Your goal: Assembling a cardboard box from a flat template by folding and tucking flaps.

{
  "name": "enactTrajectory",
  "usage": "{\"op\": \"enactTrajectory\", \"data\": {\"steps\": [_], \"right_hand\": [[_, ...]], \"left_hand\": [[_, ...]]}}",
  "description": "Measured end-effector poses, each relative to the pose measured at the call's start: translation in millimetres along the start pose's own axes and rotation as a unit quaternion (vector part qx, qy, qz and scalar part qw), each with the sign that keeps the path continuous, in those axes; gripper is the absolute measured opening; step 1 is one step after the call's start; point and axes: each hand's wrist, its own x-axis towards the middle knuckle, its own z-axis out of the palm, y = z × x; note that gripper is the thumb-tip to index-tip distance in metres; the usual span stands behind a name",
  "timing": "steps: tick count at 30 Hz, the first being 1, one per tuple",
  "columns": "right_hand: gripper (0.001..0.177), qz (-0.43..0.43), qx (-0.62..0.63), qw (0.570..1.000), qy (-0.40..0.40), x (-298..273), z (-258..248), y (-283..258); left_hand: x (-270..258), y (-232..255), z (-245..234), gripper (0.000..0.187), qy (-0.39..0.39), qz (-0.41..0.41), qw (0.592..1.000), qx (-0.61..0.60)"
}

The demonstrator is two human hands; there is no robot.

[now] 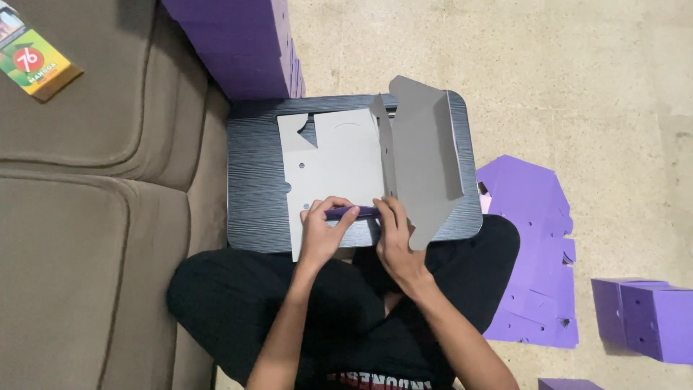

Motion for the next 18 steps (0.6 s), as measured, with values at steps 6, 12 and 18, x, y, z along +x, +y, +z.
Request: {"op": "enactTrajectory", "data": {"steps": [6,12,18], "right_hand": [[0.049,-0.014,0.058,0.998,0.014,-2,25,33],[0.038,-0.022,0.184,0.982,0.038,26,7,45],[0.031,-0.053,0.261,0.962,0.061,43,7,61]], "left_hand": [[-18,65,-55,0.086,-0.089,0.050,0.991,0.081],[-29,86,-114,0.104,-0.223,0.040,0.944,0.238],[-29,39,-129,0.029,-0.061,0.108,0.956,0.265]]}}
